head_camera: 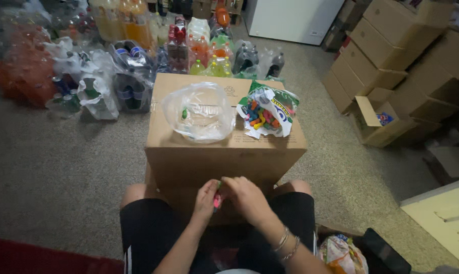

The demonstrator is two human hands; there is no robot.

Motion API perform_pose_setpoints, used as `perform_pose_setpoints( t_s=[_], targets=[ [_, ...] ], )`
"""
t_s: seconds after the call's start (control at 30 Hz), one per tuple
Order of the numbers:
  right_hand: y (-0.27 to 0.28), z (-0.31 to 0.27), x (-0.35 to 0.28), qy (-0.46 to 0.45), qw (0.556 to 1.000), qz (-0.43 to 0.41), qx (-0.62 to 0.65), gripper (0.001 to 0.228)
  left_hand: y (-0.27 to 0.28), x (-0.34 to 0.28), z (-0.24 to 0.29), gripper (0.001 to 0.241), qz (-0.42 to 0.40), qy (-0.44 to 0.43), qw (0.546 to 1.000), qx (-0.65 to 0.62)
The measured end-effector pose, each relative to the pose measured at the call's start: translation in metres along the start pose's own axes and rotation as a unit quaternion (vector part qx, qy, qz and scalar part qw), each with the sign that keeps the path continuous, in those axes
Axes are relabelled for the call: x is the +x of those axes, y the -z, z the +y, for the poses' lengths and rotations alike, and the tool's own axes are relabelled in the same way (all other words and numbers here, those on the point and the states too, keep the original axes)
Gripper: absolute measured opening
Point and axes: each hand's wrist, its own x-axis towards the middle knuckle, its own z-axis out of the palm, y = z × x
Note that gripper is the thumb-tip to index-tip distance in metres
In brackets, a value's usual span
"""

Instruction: The person sorts various small colorful items by hand, placing them into a plastic container and later into a small plastic bag in a storage area.

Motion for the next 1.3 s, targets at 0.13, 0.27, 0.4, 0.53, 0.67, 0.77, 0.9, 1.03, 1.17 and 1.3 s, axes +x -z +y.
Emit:
perform_pose_setpoints(
  t_s=[0.13,0.27,0.4,0.53,0.67,0.77,0.9,1.03,1.17,1.3],
  targets=[
    [-0.015,-0.01,-0.026,-0.064,0.982,0.092,0.15,0.016,-0.013,-0.024,0.047,0.042,-0.087,0.064,0.993,0.045],
    [-0.002,-0.016,-0.04,-0.07,0.956,0.164,0.233,0.013,-0.031,-0.038,0.073,0.042,-0.17,0.099,0.977,0.079],
    [0.009,-0.024,-0.046,0.001,0.955,0.187,0.229,0.023,-0.028,-0.03,0.048,0.051,-0.181,0.113,0.976,-0.032],
    [0.011,-0.031,-0.046,0.046,0.963,0.208,0.163,0.017,-0.028,-0.037,0.074,0.051,-0.217,0.129,0.967,-0.041],
    [0.031,-0.018,-0.028,0.056,0.972,0.199,0.109,0.02,-0.028,-0.031,0.066,0.053,-0.142,0.143,0.978,-0.06],
    [0.062,0.004,-0.001,0.082,0.968,0.235,0.025,0.025,-0.019,-0.021,0.05,0.052,-0.057,0.17,0.979,-0.096],
    [0.088,0.057,0.045,0.091,0.947,0.247,-0.184,0.039,-0.015,-0.023,0.058,0.047,-0.025,0.176,0.978,-0.105],
    [0.101,0.089,0.104,0.134,0.87,0.231,-0.415,0.028,-0.014,-0.018,0.043,0.047,-0.03,0.171,0.979,-0.108],
    [0.098,0.1,0.141,0.134,0.832,0.192,-0.502,0.008,-0.019,-0.019,0.047,0.045,0.004,0.179,0.976,-0.126],
    [0.093,0.107,0.162,0.111,0.775,0.129,-0.609,0.014,-0.016,-0.02,0.051,0.044,-0.009,0.176,0.98,-0.095]
  ],
)
